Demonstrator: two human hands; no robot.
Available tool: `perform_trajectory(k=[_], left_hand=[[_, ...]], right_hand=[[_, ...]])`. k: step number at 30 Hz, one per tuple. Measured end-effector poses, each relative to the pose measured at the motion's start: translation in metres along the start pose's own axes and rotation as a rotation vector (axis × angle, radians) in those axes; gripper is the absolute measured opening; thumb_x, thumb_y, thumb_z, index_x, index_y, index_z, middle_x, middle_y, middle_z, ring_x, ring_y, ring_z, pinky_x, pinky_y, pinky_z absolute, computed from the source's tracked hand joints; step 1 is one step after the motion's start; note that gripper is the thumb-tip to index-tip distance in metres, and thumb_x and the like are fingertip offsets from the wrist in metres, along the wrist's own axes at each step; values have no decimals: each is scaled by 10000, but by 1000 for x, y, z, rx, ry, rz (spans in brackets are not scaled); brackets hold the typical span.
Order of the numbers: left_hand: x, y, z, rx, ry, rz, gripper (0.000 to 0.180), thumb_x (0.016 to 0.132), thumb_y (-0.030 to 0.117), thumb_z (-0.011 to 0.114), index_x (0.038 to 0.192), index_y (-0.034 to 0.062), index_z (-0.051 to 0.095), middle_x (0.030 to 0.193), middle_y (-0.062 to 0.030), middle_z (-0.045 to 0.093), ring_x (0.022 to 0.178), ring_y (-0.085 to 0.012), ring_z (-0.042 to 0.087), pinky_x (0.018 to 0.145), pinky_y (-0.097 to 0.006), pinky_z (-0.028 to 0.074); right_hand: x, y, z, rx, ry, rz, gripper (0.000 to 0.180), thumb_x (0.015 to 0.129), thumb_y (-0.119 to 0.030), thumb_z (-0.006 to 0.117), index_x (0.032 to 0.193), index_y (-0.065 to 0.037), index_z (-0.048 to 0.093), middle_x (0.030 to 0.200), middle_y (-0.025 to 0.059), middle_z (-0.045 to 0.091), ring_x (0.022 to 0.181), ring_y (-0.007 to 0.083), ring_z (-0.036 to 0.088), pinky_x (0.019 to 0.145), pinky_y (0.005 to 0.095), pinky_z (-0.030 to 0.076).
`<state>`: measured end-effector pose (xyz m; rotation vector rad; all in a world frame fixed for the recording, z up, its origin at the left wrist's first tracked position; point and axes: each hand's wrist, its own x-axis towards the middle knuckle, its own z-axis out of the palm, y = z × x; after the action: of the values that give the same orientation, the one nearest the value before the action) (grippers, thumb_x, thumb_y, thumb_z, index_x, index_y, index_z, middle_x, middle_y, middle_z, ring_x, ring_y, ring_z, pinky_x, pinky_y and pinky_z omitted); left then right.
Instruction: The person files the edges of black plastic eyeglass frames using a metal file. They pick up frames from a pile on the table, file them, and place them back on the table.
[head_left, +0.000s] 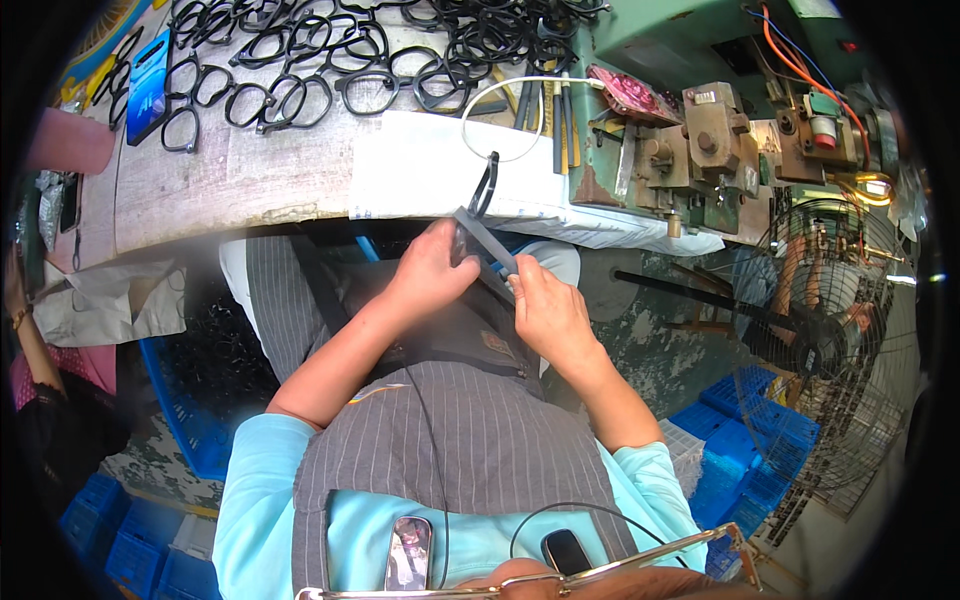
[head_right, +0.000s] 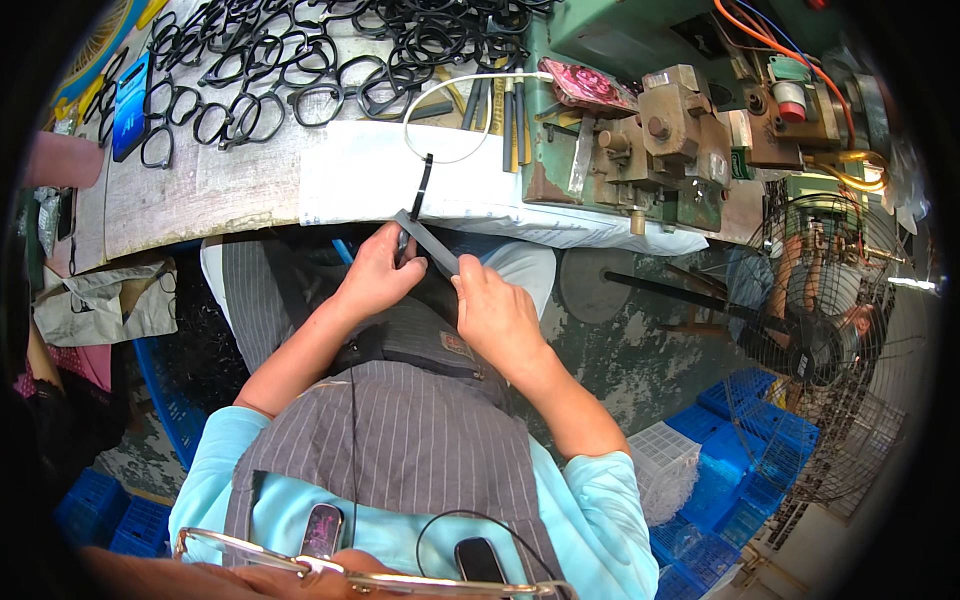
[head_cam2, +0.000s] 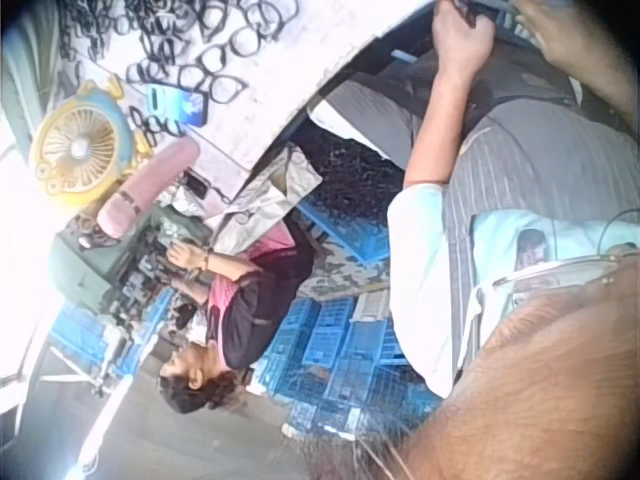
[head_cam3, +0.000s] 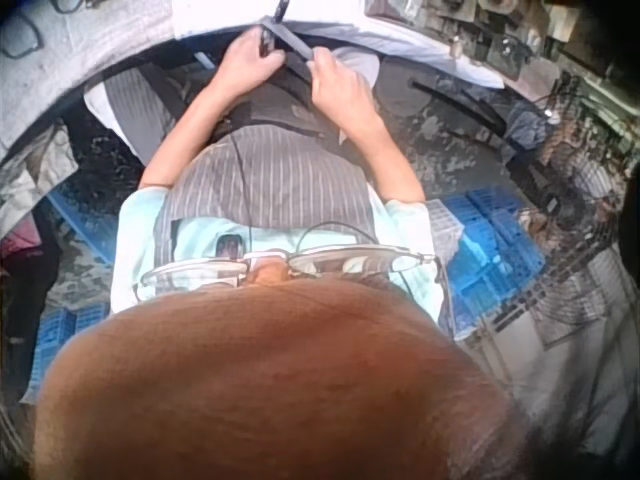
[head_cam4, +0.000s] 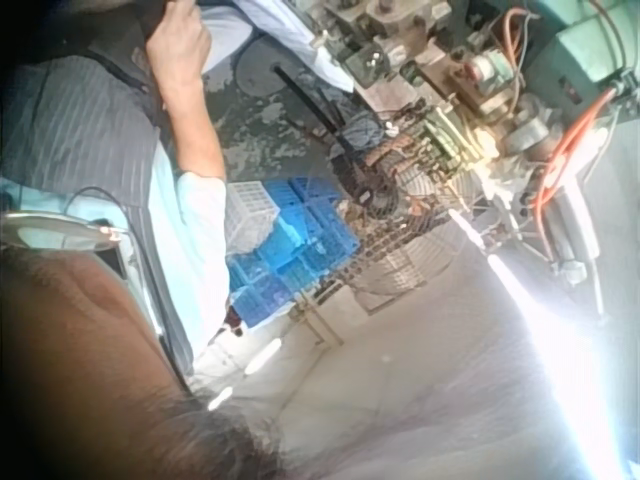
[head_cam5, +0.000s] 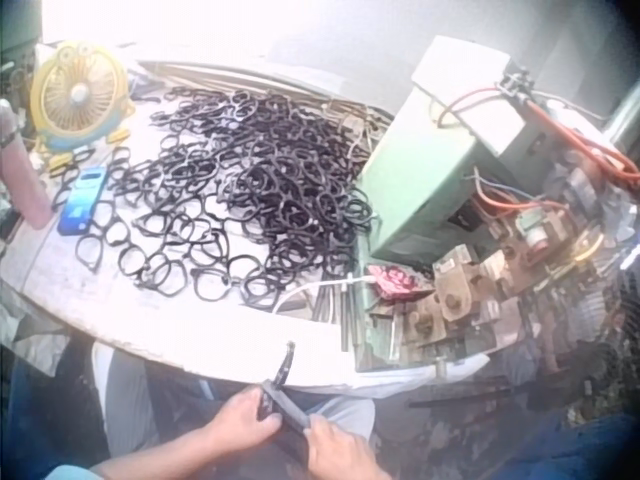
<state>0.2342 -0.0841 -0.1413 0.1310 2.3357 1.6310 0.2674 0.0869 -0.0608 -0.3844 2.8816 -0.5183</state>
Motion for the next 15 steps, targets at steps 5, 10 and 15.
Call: perform_trajectory(k=[5,10,15], left_hand=[[2,-2,17,39,212,-30,200,818,174,623,870,-8,557,822,-206,611,767,-411,598,682,-456,485],[6,-9,28,-29,321,20,127,811,122,625,813,12,562,811,-212,602,751,-419,591,644,-450,481],[5,-11,34,-52,329,-53,126,815,117,635,810,15,559,793,-214,600,747,-414,593,640,-447,476]], right_hand=[[-6,-3,3,47,25,-6,168,914,-164,526,974,-22,457,766,205,613,632,429,596,547,510,487],[-17,-10,-2,23,-48,44,174,910,-160,530,987,-21,459,765,210,617,629,429,596,543,505,489],[13,-7,8,40,-41,15,155,904,-146,531,953,-25,447,727,209,612,626,432,595,538,515,481]])
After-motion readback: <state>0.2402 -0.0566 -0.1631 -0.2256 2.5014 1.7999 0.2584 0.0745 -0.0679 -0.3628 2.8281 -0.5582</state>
